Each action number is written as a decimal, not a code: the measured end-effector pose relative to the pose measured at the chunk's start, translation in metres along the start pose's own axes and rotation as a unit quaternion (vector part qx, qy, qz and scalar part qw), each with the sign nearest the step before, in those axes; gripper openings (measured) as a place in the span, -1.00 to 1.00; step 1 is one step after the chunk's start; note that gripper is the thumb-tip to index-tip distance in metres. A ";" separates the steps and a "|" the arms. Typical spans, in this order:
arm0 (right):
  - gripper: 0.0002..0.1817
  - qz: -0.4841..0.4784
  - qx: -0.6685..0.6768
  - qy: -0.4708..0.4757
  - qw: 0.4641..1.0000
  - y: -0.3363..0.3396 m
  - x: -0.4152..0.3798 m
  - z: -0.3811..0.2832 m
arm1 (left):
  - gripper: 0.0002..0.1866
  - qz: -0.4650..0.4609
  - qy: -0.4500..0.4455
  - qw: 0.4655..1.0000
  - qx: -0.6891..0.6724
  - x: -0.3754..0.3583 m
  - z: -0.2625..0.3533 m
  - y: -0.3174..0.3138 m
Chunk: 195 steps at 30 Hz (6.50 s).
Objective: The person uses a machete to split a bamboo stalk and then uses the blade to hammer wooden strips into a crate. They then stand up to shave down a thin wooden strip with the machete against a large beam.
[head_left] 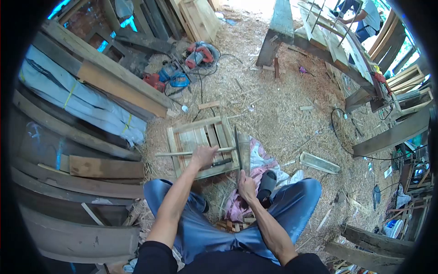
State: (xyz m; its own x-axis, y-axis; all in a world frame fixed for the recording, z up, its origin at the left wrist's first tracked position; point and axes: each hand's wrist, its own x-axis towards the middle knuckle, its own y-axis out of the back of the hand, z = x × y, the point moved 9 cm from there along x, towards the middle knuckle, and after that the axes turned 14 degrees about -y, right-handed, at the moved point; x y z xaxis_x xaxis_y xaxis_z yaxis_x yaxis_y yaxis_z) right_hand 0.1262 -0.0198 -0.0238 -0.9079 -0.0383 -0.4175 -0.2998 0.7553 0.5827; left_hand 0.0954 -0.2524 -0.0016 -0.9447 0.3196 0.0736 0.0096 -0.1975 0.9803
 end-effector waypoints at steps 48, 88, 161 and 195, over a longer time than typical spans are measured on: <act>-0.40 0.076 0.031 0.137 0.987 -0.016 0.006 -0.004 | -0.72 -0.076 0.044 0.991 -0.100 -0.004 -0.003 -0.020; -0.29 -0.266 0.312 -0.302 0.861 -0.029 -0.018 0.014 | -0.36 -0.060 0.064 0.976 -0.200 -0.003 -0.027 -0.038; -0.31 -0.015 -0.046 0.066 0.997 -0.005 0.020 -0.021 | -0.57 -0.057 0.070 0.989 -0.118 -0.013 -0.015 -0.010; -0.49 -0.012 -0.062 0.033 0.997 -0.014 0.020 0.003 | -0.49 -0.044 0.069 0.990 -0.113 -0.009 -0.011 -0.016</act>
State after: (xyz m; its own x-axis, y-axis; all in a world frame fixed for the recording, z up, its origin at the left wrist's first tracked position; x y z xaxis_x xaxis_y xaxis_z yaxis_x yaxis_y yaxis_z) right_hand 0.1130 -0.0298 -0.0424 -0.9159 -0.1011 -0.3886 -0.3523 0.6667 0.6568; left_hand 0.0999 -0.2619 -0.0200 -0.9744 0.2189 -0.0513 -0.1339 -0.3818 0.9145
